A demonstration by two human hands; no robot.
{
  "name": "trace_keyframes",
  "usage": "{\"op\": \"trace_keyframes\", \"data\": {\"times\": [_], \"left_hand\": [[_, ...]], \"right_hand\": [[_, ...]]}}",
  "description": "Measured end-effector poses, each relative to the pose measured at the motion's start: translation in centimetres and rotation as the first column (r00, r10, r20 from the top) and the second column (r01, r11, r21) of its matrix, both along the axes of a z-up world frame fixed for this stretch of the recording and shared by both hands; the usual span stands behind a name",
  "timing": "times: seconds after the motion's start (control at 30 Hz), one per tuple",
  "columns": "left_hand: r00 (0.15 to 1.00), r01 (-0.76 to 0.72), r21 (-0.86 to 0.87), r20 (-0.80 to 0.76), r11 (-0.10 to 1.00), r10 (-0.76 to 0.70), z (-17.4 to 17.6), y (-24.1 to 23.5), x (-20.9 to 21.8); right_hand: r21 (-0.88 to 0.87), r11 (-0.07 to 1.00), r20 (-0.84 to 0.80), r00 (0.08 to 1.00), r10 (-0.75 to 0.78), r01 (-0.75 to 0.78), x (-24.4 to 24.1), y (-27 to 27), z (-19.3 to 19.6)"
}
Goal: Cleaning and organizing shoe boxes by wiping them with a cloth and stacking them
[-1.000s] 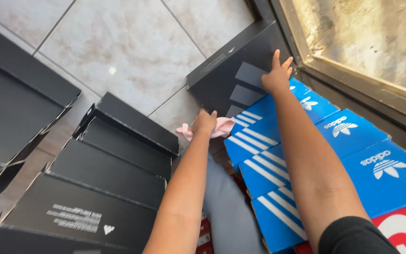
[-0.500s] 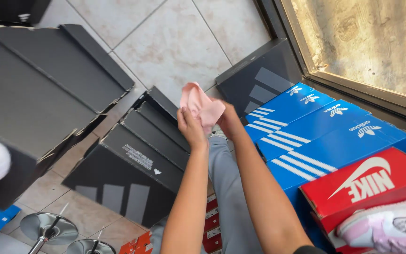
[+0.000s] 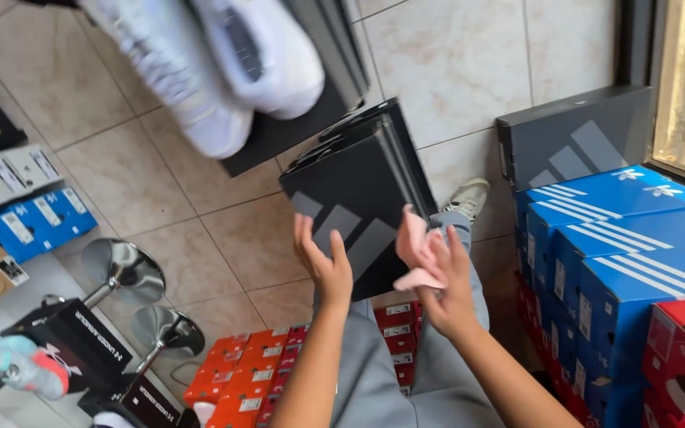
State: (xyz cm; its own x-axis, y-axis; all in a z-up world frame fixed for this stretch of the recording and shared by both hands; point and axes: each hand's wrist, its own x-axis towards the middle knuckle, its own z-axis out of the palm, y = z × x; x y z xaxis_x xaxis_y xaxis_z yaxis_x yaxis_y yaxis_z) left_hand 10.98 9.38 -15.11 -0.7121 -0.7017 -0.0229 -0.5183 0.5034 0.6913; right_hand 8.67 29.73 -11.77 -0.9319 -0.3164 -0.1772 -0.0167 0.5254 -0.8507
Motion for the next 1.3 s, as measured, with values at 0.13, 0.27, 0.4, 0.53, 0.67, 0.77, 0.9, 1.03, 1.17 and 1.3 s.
{"op": "trace_keyframes", "data": {"times": [0.13,0.27,0.4,0.53,0.67,0.77,0.9,1.03,1.17,1.3], "left_hand": [[0.949,-0.299,0.39,0.214,0.871,0.23,-10.9,-2.0,4.2],[0.963,-0.266,0.212,0.105,0.941,0.248,-11.7,-2.0,3.4],[0.969,-0.248,0.194,0.068,0.949,0.239,-12.4,-1.5,4.5],[0.966,-0.247,0.17,0.117,0.954,0.229,-11.8,-2.5,3.9],[0.959,-0.238,0.129,0.191,0.963,0.211,-12.1,-2.3,3.9],[0.953,-0.255,0.092,0.193,0.963,0.234,-10.7,-2.3,3.3],[0.956,-0.26,0.004,0.138,0.966,0.257,-10.3,-2.3,2.1],[0.962,-0.253,-0.025,0.095,0.967,0.254,-10.6,-2.4,1.7],[0.951,-0.276,0.37,-0.027,0.887,0.307,-16.3,-1.3,6.5],[0.944,-0.218,0.687,-0.032,0.694,0.328,-11.2,-4.2,3.6]], "right_hand": [[0.403,0.876,-0.181,0.915,0.361,-0.266,5.7,-5.0,-11.1],[0.566,0.797,-0.415,0.762,0.497,-0.211,1.8,-10.6,-13.3],[0.599,0.794,-0.367,0.844,0.39,-0.106,-4.2,-15.5,-14.2],[0.573,0.801,-0.373,0.816,0.442,-0.172,-9.8,-22.4,-13.5],[0.597,0.666,-0.169,0.741,0.65,-0.448,-14.3,-25.4,-10.5],[0.509,0.585,0.193,0.745,0.638,-0.632,-18.2,-21.5,-12.2],[0.598,0.561,0.397,0.82,0.413,-0.572,-21.9,-17.7,-13.9],[0.495,0.86,-0.488,0.781,0.39,-0.121,-13.7,-16.6,-14.7],[0.457,0.836,-0.442,0.737,0.511,-0.305,-3.0,-15.5,-12.7],[0.559,0.687,-0.288,0.668,0.687,-0.465,5.3,-7.9,-12.1]]}}
